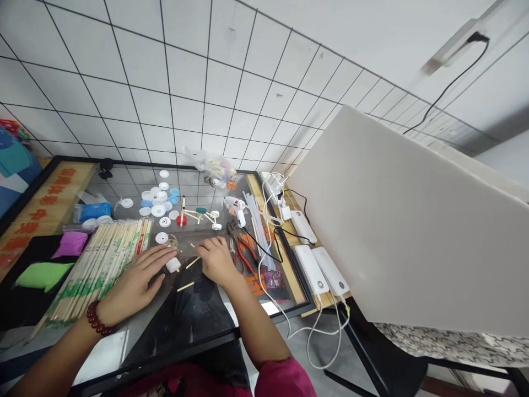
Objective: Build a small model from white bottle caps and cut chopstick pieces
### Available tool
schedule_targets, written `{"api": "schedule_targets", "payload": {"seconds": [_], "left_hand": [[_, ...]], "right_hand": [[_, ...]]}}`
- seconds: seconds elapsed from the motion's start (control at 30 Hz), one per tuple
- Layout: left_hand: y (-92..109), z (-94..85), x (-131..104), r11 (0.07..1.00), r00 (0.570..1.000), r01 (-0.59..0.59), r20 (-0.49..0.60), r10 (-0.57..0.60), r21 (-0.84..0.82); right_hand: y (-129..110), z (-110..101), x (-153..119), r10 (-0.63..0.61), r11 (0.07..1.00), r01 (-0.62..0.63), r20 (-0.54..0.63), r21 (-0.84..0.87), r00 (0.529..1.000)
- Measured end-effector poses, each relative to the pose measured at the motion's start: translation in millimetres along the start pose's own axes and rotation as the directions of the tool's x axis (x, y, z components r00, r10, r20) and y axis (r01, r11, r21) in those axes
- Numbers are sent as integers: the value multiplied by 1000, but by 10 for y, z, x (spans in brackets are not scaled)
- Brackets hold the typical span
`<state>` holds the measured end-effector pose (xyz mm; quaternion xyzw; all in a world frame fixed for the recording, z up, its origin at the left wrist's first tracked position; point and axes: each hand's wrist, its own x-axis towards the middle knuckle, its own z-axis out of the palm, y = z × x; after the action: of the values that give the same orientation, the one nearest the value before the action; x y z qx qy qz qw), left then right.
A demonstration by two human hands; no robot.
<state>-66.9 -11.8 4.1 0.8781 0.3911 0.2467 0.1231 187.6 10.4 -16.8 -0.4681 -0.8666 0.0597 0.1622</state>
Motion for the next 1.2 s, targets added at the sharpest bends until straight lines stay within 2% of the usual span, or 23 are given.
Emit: {"api": "schedule_targets", "payload": {"seconds": [0.17, 0.23, 0.33, 0.37, 0.43, 0.5, 0.57, 0.63, 0.7, 0.8, 0.87, 0.97, 1.1, 1.2], "left_hand": [[-8, 154, -24, 998, 997, 56, 50, -57, 22], [-13, 163, -25, 996, 995, 86, 46, -87, 22], [-41, 72, -13, 989, 985, 140, -89, -145, -50], [-59, 25, -8, 979, 966, 180, -171, -194, -92], [-100, -60, 1, 944, 897, 272, -307, -319, -185], [-128, -100, 8, 899, 839, 339, -344, -422, -276], [-123, -84, 11, 865, 823, 369, -313, -474, -340], [-83, -22, 12, 842, 830, 380, -261, -494, -384], [-31, 63, 8, 820, 837, 387, -212, -504, -422], [16, 190, -6, 787, 846, 396, -145, -513, -473], [14, 258, -12, 780, 857, 389, -117, -502, -490], [-2, 303, 5, 826, 883, 345, -145, -447, -446], [27, 247, 98, 893, 918, 274, -180, -354, -357], [54, 175, 195, 910, 936, 231, -175, -304, -345]], "right_hand": [[-60, -1, 28, 32, 999, -30, -45, 40, 998], [-118, -43, 45, 8, 998, -5, -46, 57, 999], [-248, -88, 52, -143, 988, 142, 13, 60, 990], [-294, -83, 47, -205, 978, 202, 48, 60, 978], [-365, -42, 26, -292, 956, 286, 111, 67, 950], [-385, 19, -2, -284, 958, 277, 134, 67, 949], [-357, 60, -22, -189, 981, 184, 111, 59, 976], [-312, 64, -23, -52, 995, 48, 45, 86, 998], [-287, 42, -5, 72, 979, -63, -37, 195, 997], [-317, 16, 48, 165, 904, -110, -101, 414, 981], [-360, 25, 88, 156, 866, -88, -97, 492, 983], [-400, 52, 149, 133, 873, -76, -85, 481, 987], [-361, 2, 233, 141, 910, -88, -102, 406, 985], [-305, -80, 273, 95, 922, -48, -104, 383, 990]]}}
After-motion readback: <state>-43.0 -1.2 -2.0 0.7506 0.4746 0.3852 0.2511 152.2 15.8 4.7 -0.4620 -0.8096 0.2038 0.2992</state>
